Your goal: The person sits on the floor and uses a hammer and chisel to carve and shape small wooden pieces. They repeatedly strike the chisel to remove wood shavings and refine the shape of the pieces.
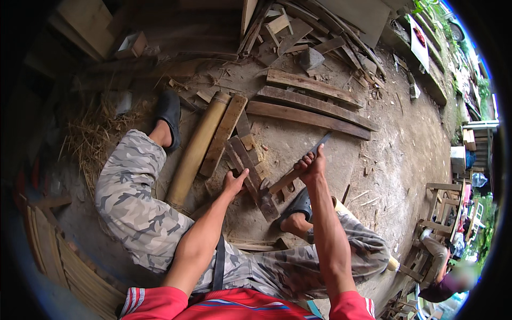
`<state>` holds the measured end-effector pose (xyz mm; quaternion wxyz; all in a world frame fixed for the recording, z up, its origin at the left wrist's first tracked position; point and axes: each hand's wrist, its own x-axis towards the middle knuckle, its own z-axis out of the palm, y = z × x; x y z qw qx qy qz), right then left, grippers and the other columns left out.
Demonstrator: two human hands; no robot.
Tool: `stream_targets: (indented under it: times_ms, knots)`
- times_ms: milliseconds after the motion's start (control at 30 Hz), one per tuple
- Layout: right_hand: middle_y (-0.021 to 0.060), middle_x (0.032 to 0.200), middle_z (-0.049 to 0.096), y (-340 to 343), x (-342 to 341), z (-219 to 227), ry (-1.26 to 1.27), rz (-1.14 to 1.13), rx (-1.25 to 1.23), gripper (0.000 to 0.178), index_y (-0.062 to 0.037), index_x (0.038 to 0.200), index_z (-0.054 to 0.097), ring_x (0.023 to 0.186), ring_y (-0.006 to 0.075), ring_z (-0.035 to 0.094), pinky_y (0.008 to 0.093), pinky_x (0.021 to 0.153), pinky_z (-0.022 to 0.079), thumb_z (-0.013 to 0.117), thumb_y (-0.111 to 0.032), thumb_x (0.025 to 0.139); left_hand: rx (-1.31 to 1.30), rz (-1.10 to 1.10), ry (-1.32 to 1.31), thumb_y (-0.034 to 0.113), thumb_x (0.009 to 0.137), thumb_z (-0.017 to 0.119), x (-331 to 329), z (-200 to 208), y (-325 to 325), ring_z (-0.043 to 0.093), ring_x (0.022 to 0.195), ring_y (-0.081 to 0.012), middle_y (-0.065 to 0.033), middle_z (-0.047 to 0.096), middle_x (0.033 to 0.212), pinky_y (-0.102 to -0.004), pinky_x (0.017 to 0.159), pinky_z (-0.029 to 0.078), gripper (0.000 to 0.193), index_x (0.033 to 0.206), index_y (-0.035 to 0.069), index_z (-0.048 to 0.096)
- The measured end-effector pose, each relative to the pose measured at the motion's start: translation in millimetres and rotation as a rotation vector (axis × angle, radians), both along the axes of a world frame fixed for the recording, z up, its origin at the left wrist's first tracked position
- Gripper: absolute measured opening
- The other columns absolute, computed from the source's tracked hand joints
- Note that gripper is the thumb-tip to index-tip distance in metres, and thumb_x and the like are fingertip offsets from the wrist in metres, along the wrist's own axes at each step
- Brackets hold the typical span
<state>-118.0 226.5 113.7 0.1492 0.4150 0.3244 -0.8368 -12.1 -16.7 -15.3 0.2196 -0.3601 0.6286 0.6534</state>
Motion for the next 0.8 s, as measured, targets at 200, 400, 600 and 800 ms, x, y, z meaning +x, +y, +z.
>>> stream_targets:
  times_ms: [200, 400, 600, 800]
  knots:
    - [-0.0045, 0.053, 0.024, 3, -24, -74, -0.182, -0.145, -0.175, 0.06, -0.0176, 0.067, 0.03, 0.043, 0.0134, 0.026, 0.0312, 0.047, 0.029, 0.032, -0.072, 0.093, -0.044, -0.062, 0.119, 0.039, 0.086, 0.071, 7, -15, -6, 0.064, 0.091, -0.0203, -0.0093, 0.062, 0.105, -0.0382, 0.07, 0.059, 0.049, 0.111, 0.001, 0.055]
    - [-0.0043, 0.052, 0.028, 24, -49, -114, -0.258, -0.143, -0.177, 0.063, -0.0169, 0.064, 0.034, 0.041, 0.0136, 0.031, 0.0316, 0.046, 0.033, 0.026, -0.072, 0.093, -0.193, -0.021, 0.179, 0.042, 0.086, 0.071, 15, -18, 2, 0.06, 0.078, -0.0121, -0.003, 0.063, 0.086, -0.028, 0.064, 0.05, 0.044, 0.101, 0.002, 0.061]
    - [-0.0045, 0.05, 0.027, 16, -61, -114, -0.322, -0.17, -0.095, 0.065, -0.017, 0.061, 0.034, 0.041, 0.0136, 0.029, 0.0316, 0.045, 0.032, 0.025, -0.074, 0.092, -0.287, -0.027, 0.209, 0.045, 0.087, 0.069, 14, -9, 5, 0.061, 0.081, -0.017, -0.0072, 0.067, 0.09, -0.0326, 0.073, 0.049, 0.047, 0.097, 0.0, 0.063]
    - [-0.0032, 0.055, 0.026, 10, -53, -102, -0.197, -0.16, -0.03, 0.064, -0.0155, 0.068, 0.032, 0.045, 0.0143, 0.027, 0.0311, 0.047, 0.03, 0.025, -0.075, 0.091, -0.379, 0.015, 0.305, 0.046, 0.087, 0.069, 19, -17, 12, 0.064, 0.087, -0.0228, -0.0128, 0.067, 0.094, -0.0359, 0.076, 0.05, 0.052, 0.101, -0.003, 0.06]
